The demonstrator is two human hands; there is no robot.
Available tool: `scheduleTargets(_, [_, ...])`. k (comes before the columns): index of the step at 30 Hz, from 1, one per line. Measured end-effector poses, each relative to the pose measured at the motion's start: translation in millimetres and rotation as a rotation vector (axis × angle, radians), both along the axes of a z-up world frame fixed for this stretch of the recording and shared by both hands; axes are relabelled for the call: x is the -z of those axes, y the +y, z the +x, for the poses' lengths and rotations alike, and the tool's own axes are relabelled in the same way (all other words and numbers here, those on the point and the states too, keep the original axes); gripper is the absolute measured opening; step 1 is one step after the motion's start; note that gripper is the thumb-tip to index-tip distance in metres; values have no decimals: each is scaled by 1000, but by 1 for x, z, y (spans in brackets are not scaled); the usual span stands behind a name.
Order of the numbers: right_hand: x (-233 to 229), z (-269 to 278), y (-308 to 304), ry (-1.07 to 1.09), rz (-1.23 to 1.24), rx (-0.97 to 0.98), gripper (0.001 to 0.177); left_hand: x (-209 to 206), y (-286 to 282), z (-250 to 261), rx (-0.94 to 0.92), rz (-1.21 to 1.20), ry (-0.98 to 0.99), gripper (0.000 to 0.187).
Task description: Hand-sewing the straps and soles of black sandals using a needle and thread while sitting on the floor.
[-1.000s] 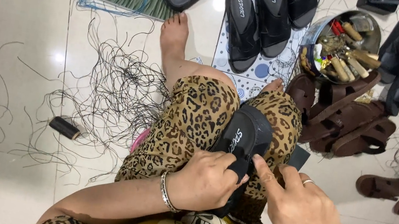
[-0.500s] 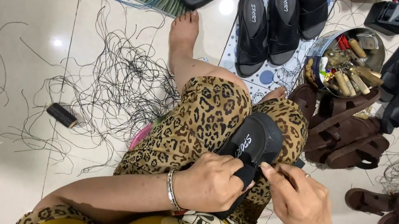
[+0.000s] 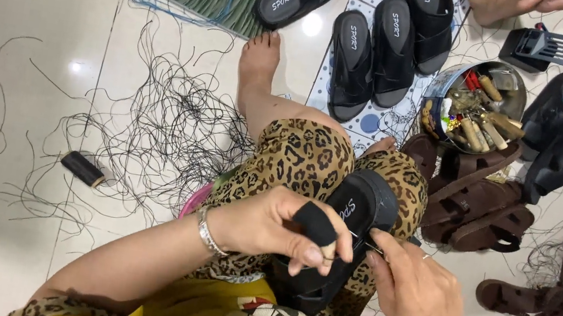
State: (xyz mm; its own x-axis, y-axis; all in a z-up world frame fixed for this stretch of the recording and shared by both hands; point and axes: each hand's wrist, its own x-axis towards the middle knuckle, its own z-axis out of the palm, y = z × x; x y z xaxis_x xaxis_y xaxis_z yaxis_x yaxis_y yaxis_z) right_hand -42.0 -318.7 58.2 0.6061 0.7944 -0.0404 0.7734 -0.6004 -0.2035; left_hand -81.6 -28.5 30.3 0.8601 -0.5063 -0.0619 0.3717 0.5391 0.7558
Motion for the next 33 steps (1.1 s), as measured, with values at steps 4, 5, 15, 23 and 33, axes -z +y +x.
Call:
scheduleTargets(4, [-10,1,13,-43,62,-36,35,10,-23,7,98,415,-40,16])
scheduleTargets(5, [-14,1,17,-76,82,-63,35,7,-32,9,216,913,-57,27])
scheduleTargets(15, [-44,12,-94,536,-192,446,59,-6,-4,-13,-227,1041,-404,30])
scheduleTargets(23, [24,-17,-39,1346,1187,499,21,17,-28,-80,-158,1190,-814,43])
scheduleTargets(33, [26,-32,-40,800,796,715,17,8,-88,-78,-557,1289,-1143,35])
